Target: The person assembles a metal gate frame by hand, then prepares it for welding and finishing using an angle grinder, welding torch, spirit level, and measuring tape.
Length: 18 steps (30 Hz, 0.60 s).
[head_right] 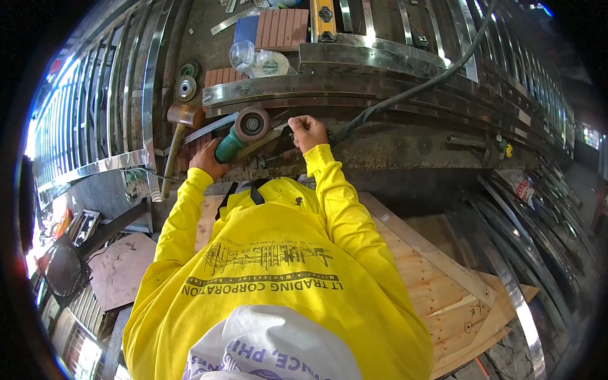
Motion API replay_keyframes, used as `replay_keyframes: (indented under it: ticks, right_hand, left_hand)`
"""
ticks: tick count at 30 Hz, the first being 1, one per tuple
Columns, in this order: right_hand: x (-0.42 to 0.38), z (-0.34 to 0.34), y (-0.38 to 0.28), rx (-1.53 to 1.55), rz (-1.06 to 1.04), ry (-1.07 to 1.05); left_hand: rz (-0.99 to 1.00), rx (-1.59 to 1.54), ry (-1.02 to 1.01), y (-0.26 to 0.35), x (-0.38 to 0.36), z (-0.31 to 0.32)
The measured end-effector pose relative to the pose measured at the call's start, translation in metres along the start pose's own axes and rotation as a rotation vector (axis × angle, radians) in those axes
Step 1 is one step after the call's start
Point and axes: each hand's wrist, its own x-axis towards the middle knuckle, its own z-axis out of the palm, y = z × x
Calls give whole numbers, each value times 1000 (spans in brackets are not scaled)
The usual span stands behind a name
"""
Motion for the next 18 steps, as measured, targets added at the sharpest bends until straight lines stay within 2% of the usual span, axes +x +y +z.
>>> replay_keyframes:
  ticks: [2,5,8,11,15,18]
  right_hand:
    - [-2,-3,-2,-59,24,40]
    - [5,-17,14,-569,-390,292]
    - [0,-21,6,-725,-386,311]
    - [4,-21,7,-956,-596,269]
    - [0,9,-3,-1063,-588,34]
    - [20,20,14,-1338,-657,-63]
  left_hand:
    - [8,23,-2,0,-1,-1]
    - [9,30,-23,0,0,-2]
    - [-8,38,-30,1,-2,-3]
    - [34,-8,-10,-2,-9,-7]
    - [70,-75,31,-17,-23,-9]
    - [37,-140,86,-36,-31,-7]
